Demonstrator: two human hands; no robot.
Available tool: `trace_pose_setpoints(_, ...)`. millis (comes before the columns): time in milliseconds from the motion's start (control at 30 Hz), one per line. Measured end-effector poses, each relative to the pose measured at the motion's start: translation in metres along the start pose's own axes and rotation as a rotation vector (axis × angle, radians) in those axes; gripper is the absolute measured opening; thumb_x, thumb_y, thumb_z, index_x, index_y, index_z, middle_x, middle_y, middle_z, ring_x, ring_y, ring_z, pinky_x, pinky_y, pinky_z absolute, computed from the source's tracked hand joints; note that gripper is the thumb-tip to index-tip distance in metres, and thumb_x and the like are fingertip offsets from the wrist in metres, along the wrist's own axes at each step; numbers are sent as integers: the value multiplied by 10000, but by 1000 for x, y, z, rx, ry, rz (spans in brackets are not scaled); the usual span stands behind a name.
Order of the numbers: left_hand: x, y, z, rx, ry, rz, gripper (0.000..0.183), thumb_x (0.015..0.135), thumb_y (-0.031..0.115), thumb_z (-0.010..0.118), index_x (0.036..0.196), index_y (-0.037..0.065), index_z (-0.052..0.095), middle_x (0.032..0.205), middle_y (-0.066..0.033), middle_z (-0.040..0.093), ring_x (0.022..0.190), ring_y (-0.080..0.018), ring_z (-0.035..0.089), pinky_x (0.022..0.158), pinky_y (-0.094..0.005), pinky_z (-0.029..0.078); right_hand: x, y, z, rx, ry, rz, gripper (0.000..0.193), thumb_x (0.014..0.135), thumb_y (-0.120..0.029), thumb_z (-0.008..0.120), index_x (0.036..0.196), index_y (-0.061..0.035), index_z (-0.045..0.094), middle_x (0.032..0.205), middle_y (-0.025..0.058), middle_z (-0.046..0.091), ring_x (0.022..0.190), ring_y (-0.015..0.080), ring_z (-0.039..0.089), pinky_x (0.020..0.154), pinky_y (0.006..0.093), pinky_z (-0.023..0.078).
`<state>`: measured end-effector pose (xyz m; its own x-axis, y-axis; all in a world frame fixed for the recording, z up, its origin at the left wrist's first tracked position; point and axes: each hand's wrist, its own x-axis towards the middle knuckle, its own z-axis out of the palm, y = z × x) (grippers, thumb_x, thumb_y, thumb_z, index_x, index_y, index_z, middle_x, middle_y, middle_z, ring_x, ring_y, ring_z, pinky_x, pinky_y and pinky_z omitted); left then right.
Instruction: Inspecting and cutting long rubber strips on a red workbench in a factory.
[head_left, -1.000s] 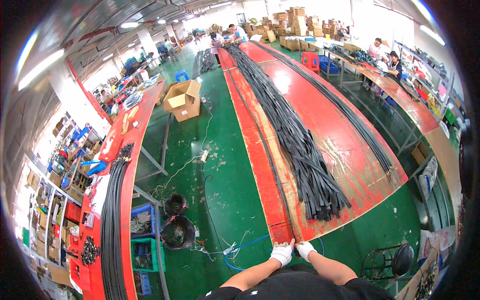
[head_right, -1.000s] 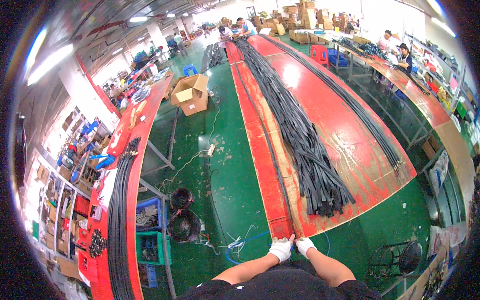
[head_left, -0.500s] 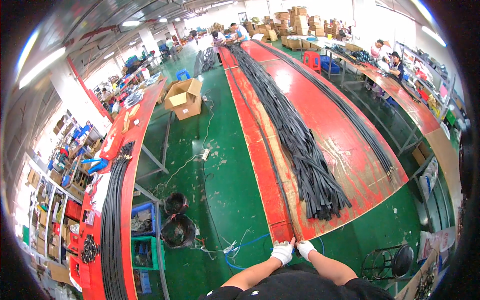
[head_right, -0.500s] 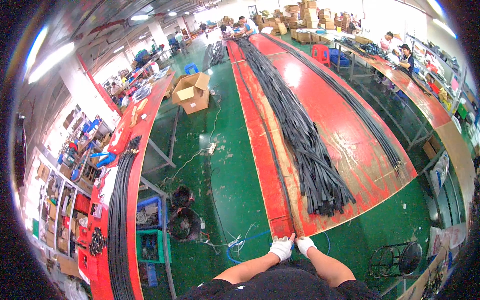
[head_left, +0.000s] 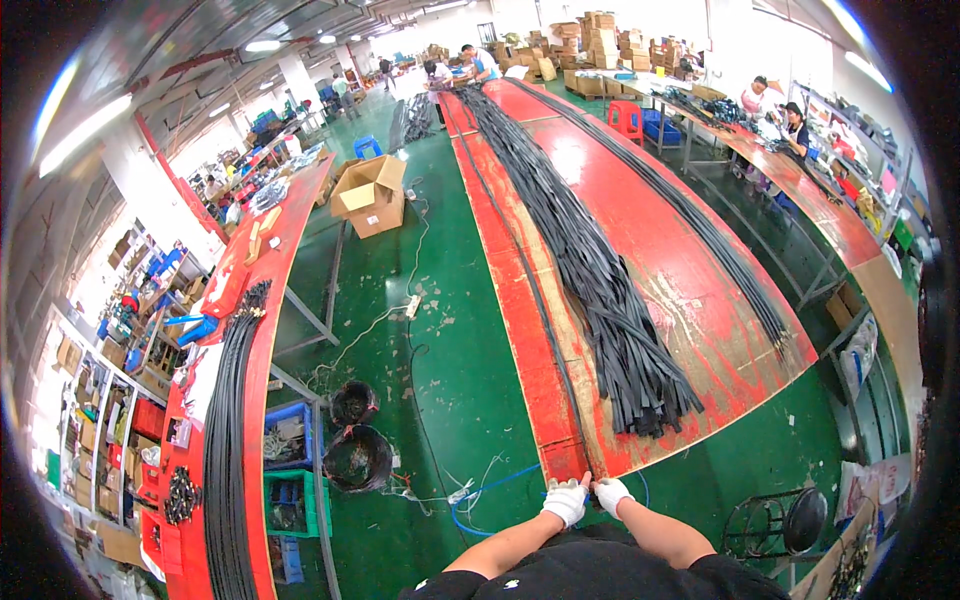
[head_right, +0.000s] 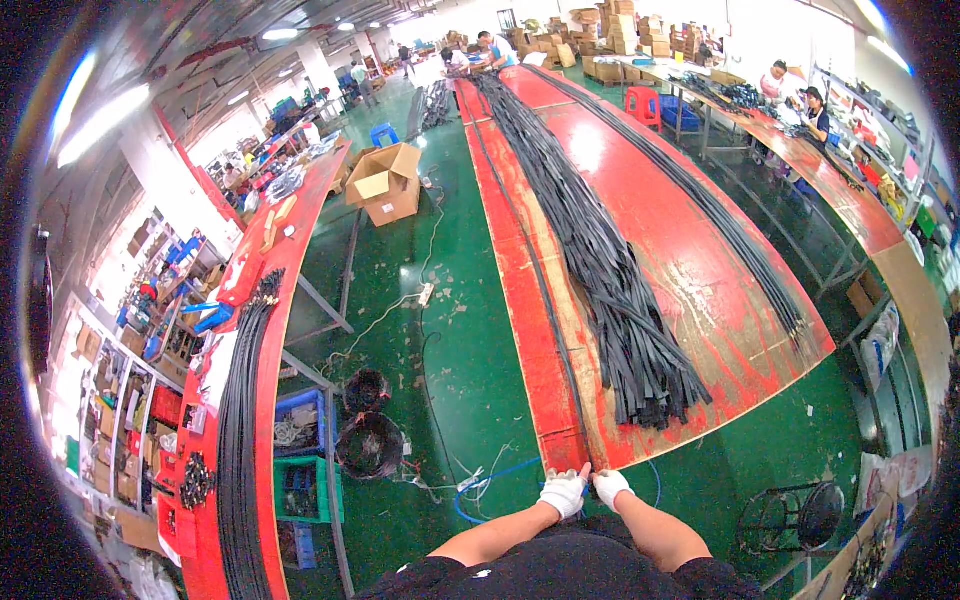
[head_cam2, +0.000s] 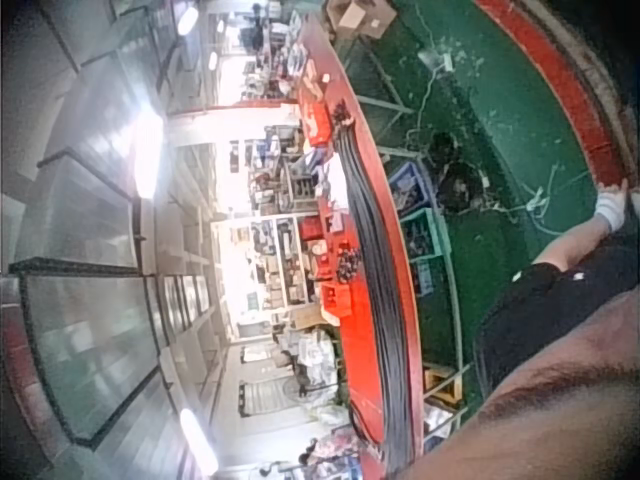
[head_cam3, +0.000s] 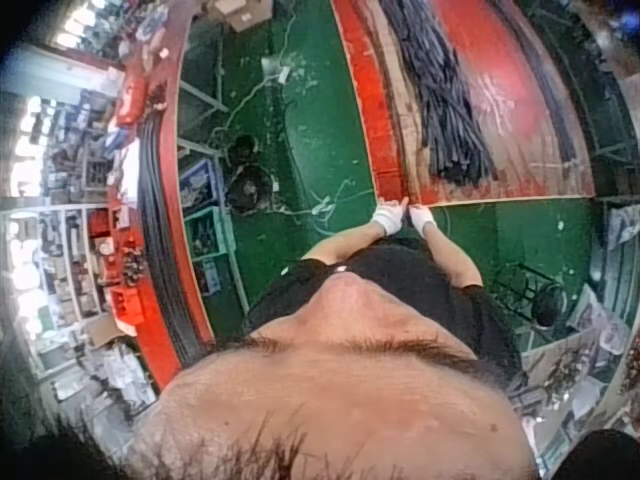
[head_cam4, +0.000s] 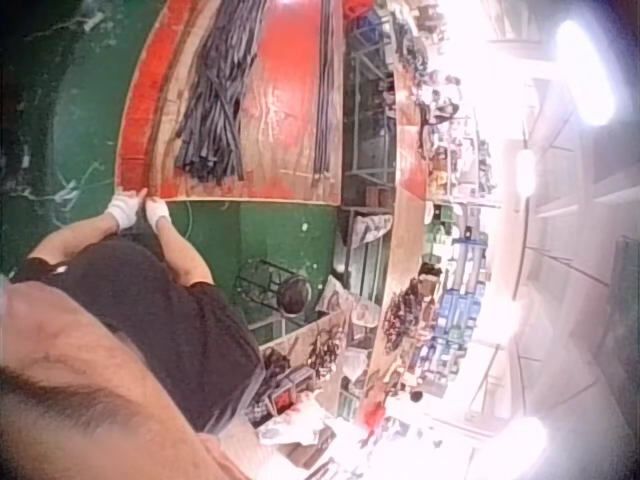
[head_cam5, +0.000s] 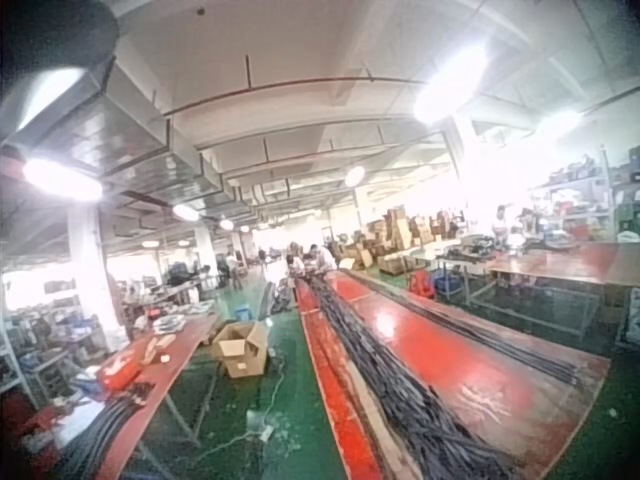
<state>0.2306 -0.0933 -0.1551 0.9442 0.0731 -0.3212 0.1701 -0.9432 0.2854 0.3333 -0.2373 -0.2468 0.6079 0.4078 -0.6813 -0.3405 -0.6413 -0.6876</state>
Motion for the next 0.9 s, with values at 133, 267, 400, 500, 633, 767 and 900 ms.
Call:
trace_pose_setpoints(133, -3, -3, 1, -1, 9, -16, 653, 959, 172, 488, 1604, 114, 403, 1247, -203, 689, 1106, -373, 698, 1106, -643, 379, -11, -13, 3, -56, 0, -8, 408, 1030, -328, 613, 1190, 31, 722, 1105, 208, 760, 991, 298, 713, 866, 396, 538)
trace_pose_setpoints(267, 0, 4, -1, -4, 18, 7, 645, 961, 174, 486, 1599, 113, 410, 1238, -203, 693, 1101, -372, 702, 1102, -645, 381, -12, -10, -7, -120, 36, -44, 397, 1032, -323, 611, 1173, 30, 723, 1080, 200, 759, 961, 291, 710, 842, 399, 540)
trace_pose_setpoints(400, -3, -2, 1, 6, 12, -21, 641, 962, 171, 483, 1596, 112, 414, 1233, -204, 695, 1092, -373, 705, 1099, -646, 385, -21, -26, 0, -92, -8, -25, 392, 1031, -318, 607, 1168, 31, 722, 1061, 199, 759, 941, 289, 708, 832, 399, 539)
trace_pose_setpoints(500, -1, 1, 2, 5, 13, -14, 637, 964, 170, 481, 1595, 111, 416, 1235, -207, 695, 1090, -377, 706, 1097, -649, 387, -18, -21, -4, -72, -17, -10, 392, 1030, -314, 605, 1168, 34, 721, 1054, 200, 759, 936, 285, 707, 826, 395, 538)
trace_pose_setpoints(633, 0, 1, 5, -3, 38, -9, 633, 967, 174, 481, 1594, 110, 418, 1237, -210, 694, 1090, -384, 705, 1094, -656, 387, -10, -13, -5, -36, -31, -8, 388, 1029, -310, 606, 1161, 37, 723, 1044, 195, 759, 926, 272, 704, 814, 394, 535)
trace_pose_setpoints(767, 3, 2, 5, -13, 25, -3, 637, 965, 179, 484, 1594, 110, 413, 1240, -210, 693, 1088, -383, 705, 1093, -661, 386, -8, -9, -5, -3, -13, 13, 383, 1026, -308, 614, 1152, 36, 726, 1039, 187, 761, 917, 263, 698, 815, 393, 532)
trace_pose_setpoints(900, -1, -3, 5, -5, 21, -19, 638, 963, 181, 489, 1593, 109, 411, 1238, -208, 693, 1085, -377, 708, 1087, -655, 386, -17, -20, 0, -7, -28, -2, 384, 1024, -310, 621, 1156, 34, 728, 1040, 185, 761, 915, 263, 694, 820, 396, 532)
